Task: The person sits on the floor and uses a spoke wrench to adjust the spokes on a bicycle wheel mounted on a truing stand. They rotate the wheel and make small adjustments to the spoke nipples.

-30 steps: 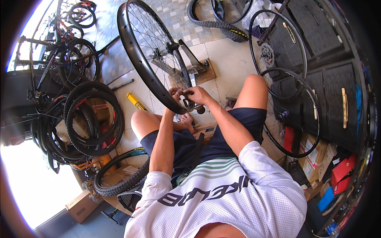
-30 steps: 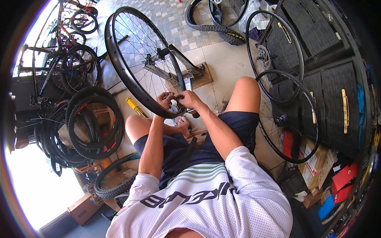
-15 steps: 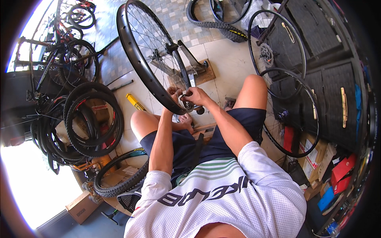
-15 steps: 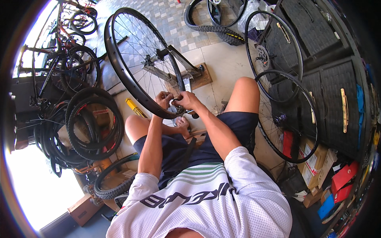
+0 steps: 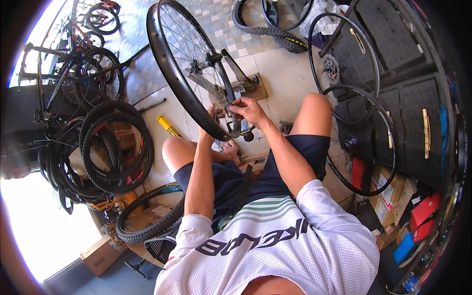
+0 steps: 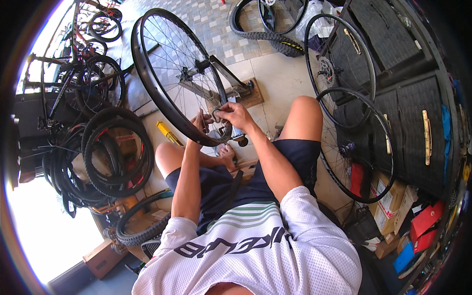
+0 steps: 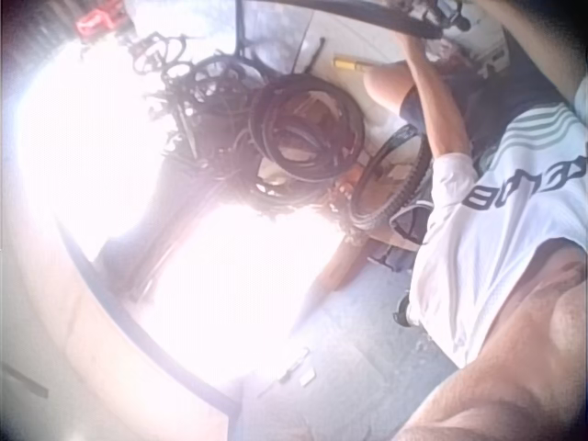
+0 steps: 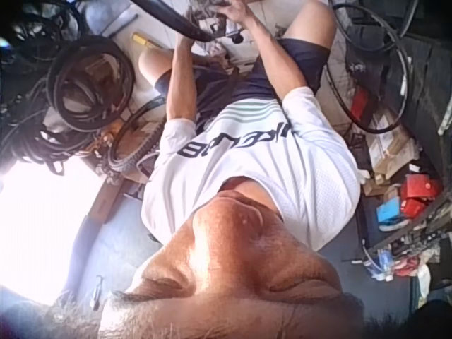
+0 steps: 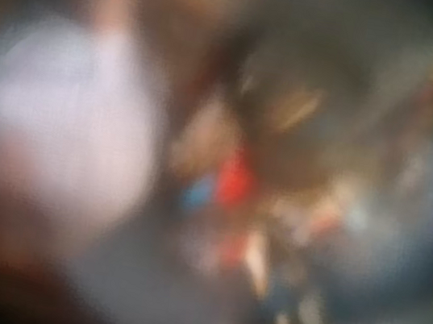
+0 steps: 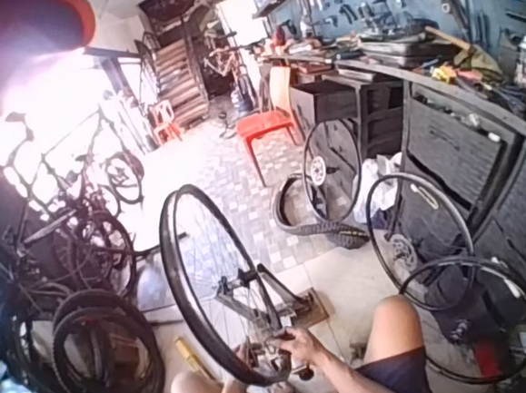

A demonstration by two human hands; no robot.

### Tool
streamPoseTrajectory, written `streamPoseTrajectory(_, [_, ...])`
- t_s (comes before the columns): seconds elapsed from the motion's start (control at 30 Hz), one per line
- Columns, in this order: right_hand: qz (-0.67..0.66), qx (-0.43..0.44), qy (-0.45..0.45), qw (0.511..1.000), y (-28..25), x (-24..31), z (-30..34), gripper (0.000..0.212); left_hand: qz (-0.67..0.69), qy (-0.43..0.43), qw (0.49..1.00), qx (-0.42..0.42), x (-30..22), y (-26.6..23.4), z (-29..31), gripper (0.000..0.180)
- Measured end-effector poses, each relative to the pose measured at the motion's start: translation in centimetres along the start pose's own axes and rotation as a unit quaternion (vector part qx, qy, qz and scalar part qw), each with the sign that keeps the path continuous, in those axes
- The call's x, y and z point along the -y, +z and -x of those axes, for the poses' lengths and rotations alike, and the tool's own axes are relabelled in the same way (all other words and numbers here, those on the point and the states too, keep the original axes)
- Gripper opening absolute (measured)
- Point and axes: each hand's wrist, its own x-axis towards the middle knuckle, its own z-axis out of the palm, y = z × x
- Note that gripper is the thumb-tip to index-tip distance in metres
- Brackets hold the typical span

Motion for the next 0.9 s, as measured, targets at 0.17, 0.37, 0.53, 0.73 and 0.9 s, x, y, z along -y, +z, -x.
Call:
streamPoseTrajectory(0.17, [0.15,0.015,-0.006,0.989,-0.9,-1.1,-0.7,0.019,-0.097,0.064,0.992,-0.051,1.8,-0.2,-0.8,0.044])
streamPoseTrajectory(0.37, [0.17,0.076,0.032,0.982,-0.2,-4.6,-1.3,0.018,-0.071,0.092,0.993,-0.026,2.4,1.0,-0.3,0.034])
streamPoseTrajectory(0.53, [0.131,0.104,0.064,0.984,-0.3,-5.5,-1.8,0.02,-0.034,0.09,0.995,-0.004,1.5,1.9,0.4,0.031])
streamPoseTrajectory(0.73, [0.032,0.142,0.122,0.982,0.3,-3.2,-0.8,0.019,-0.066,0.101,0.992,-0.027,2.1,0.6,-0.2,0.031])
streamPoseTrajectory(0.9, [-0.039,0.188,0.187,0.963,-0.8,-2.9,-0.6,0.029,-0.074,0.04,0.996,-0.004,0.8,0.8,0.1,0.034])
